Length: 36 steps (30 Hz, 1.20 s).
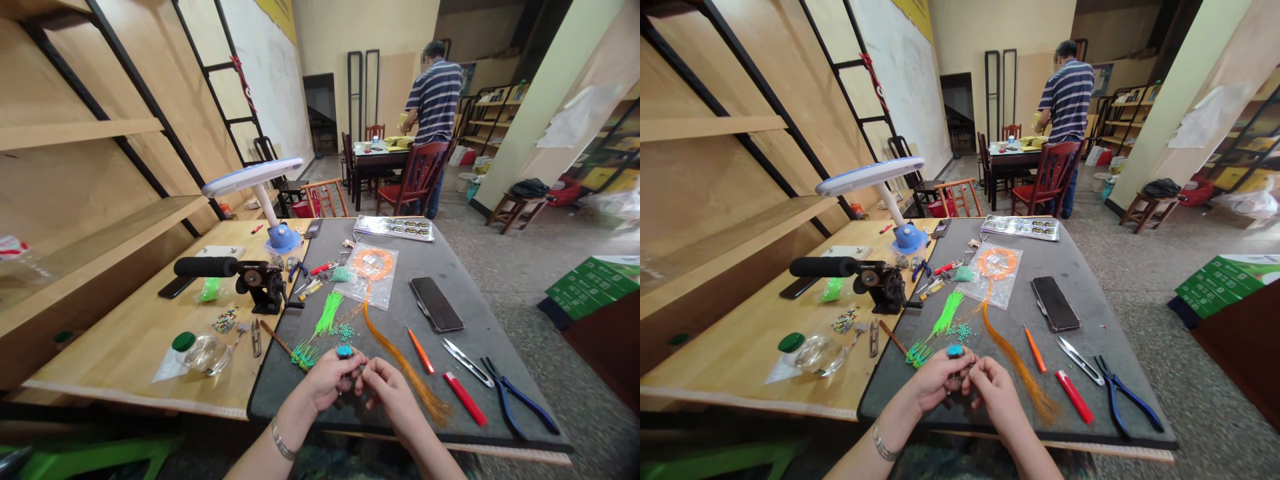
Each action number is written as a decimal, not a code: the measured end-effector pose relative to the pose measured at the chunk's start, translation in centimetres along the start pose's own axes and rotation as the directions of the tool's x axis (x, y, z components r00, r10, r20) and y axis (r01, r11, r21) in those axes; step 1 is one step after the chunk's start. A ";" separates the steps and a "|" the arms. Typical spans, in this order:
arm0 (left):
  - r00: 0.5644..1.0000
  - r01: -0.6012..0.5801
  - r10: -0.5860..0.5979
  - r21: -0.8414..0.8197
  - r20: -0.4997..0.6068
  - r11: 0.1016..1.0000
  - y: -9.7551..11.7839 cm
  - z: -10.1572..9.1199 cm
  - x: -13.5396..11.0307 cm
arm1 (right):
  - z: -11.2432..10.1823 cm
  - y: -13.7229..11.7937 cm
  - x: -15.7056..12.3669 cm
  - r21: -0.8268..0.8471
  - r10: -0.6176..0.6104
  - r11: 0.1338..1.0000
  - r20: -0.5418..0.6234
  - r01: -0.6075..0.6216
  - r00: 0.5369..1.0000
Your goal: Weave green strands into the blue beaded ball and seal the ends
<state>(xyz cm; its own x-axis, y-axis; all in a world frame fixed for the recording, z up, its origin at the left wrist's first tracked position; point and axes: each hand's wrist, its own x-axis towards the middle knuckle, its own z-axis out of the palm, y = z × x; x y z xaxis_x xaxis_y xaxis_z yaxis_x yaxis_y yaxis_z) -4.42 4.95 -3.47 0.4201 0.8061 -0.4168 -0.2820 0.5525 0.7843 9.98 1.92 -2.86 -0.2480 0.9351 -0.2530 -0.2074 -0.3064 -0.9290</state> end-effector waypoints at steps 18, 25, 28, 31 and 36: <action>0.999 -0.049 0.050 0.065 -0.016 0.997 0.3 0.5 -0.4 | -0.2 0.5 0.3 0.023 -0.005 1.000 -0.011 0.006 1.000; 0.987 -0.150 0.158 0.184 -0.032 0.971 0.1 1.0 -0.5 | -0.2 0.5 0.5 0.046 0.019 0.999 -0.041 -0.018 0.999; 0.952 -0.273 0.297 0.247 -0.069 0.930 0.0 1.1 -0.3 | -0.3 0.4 0.6 0.054 0.037 0.998 -0.053 -0.034 0.998; 0.903 -0.362 0.417 0.338 -0.106 0.869 0.1 1.0 -0.1 | -0.6 0.4 0.8 0.024 0.025 0.999 -0.038 -0.024 0.999; 0.854 -0.420 0.513 0.470 -0.086 0.777 0.1 0.5 0.5 | -1.3 0.9 1.3 -0.174 -0.075 0.982 -0.013 0.071 0.997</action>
<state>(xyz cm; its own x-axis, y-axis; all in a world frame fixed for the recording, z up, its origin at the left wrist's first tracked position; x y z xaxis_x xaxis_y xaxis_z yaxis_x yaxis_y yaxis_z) -3.80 5.26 -3.35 0.1403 0.9901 0.0071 0.0098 -0.0085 0.9999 10.71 3.06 -4.33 -0.2192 0.9577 -0.1867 -0.0570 -0.2036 -0.9774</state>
